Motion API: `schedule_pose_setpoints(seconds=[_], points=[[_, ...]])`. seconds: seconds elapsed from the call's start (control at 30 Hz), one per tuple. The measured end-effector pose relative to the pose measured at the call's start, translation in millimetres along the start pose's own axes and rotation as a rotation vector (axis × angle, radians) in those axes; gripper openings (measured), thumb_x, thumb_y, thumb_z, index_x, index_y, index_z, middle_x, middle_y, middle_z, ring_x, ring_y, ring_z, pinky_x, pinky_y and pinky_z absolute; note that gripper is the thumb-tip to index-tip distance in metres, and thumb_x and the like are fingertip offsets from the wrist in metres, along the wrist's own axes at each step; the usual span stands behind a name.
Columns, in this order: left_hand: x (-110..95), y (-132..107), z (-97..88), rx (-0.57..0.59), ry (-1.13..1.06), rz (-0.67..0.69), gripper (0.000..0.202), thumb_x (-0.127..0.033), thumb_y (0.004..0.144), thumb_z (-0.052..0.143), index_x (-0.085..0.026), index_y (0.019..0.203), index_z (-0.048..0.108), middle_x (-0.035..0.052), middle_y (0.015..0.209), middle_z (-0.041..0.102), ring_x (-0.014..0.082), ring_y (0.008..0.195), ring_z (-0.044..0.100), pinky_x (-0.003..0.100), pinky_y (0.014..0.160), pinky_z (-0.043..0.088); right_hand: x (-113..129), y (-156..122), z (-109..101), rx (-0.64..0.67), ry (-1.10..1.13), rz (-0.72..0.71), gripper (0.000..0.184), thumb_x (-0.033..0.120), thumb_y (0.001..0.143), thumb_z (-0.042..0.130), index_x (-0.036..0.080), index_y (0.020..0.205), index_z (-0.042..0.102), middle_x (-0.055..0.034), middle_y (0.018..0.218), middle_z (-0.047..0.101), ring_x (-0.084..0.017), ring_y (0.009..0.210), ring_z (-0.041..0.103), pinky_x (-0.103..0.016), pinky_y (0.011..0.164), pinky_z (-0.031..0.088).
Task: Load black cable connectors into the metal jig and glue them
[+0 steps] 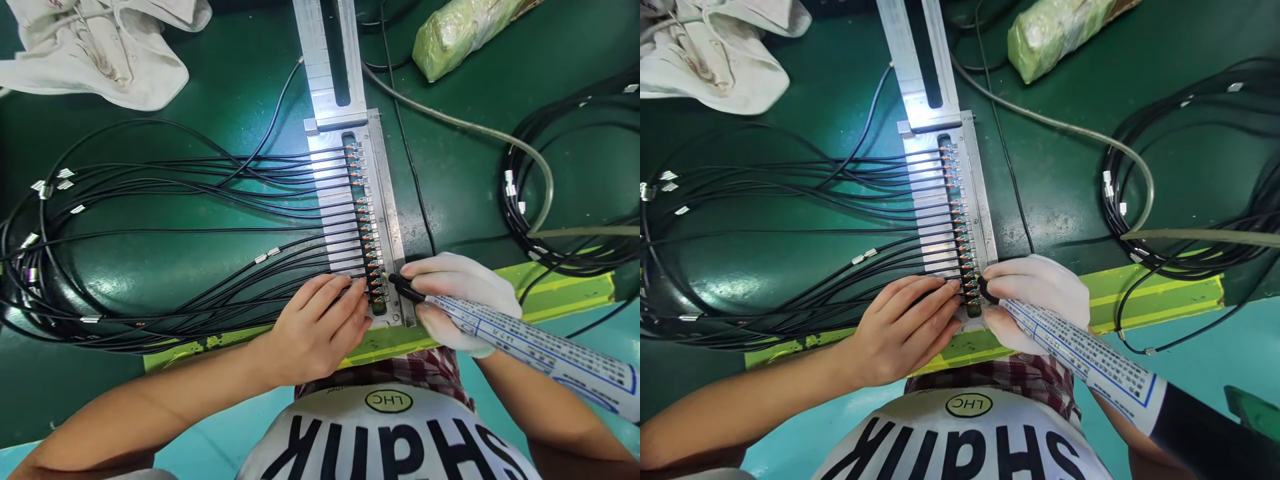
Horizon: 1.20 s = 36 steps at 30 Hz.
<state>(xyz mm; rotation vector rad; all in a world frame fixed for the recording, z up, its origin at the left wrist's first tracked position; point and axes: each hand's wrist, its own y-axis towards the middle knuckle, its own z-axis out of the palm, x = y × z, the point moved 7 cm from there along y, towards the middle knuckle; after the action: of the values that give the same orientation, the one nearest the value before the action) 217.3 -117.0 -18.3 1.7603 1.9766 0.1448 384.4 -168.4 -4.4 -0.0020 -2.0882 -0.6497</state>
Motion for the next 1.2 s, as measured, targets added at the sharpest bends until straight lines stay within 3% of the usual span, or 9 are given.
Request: schedule_pose_setpoints(seconds=[0.53,0.7,0.9,1.2], points=[[-1.2,2.7,-1.4,-0.013,0.001,0.012,0.026,-0.023,0.085,0.073,-0.007,0.105,0.070,0.0129,0.110,0.074,0.0266,0.098,0.070,0.041,0.084,0.058,0.7,-3.3,-0.7,-0.002,0.002,-0.023,0.015,0.021,0.071,0.072,0.019,0.086,0.071,-0.0080,0.089,0.076,-0.022,0.073,0.073,-0.033,0.064,0.061],[-1.0,3.3,-1.7,-0.028,0.006,0.012,0.025,-0.024,0.085,0.073,-0.009,0.104,0.070,0.0121,0.109,0.075,0.0255,0.097,0.070,0.040,0.084,0.058,0.2,-3.9,-1.0,0.007,0.000,0.009,0.020,0.017,0.072,0.071,0.025,0.091,0.071,-0.0043,0.091,0.077,-0.023,0.074,0.074,-0.034,0.066,0.061],[-0.9,1.4,-0.2,-0.022,-0.015,0.019,0.029,-0.022,0.083,0.075,-0.007,0.107,0.068,0.0151,0.110,0.074,0.0268,0.100,0.069,0.041,0.085,0.057,1.4,-3.2,-1.3,0.014,0.028,-0.008,0.026,0.011,0.070,0.073,0.022,0.093,0.072,-0.0074,0.091,0.076,-0.025,0.075,0.074,-0.035,0.065,0.061],[-0.5,1.0,0.3,-0.019,-0.004,0.022,0.027,-0.023,0.084,0.074,-0.009,0.106,0.069,0.0141,0.111,0.073,0.0256,0.100,0.068,0.040,0.086,0.056,1.2,-2.8,0.5,0.029,0.019,-0.012,0.021,0.016,0.072,0.072,0.022,0.092,0.072,-0.0083,0.090,0.076,-0.024,0.076,0.074,-0.036,0.066,0.060]])
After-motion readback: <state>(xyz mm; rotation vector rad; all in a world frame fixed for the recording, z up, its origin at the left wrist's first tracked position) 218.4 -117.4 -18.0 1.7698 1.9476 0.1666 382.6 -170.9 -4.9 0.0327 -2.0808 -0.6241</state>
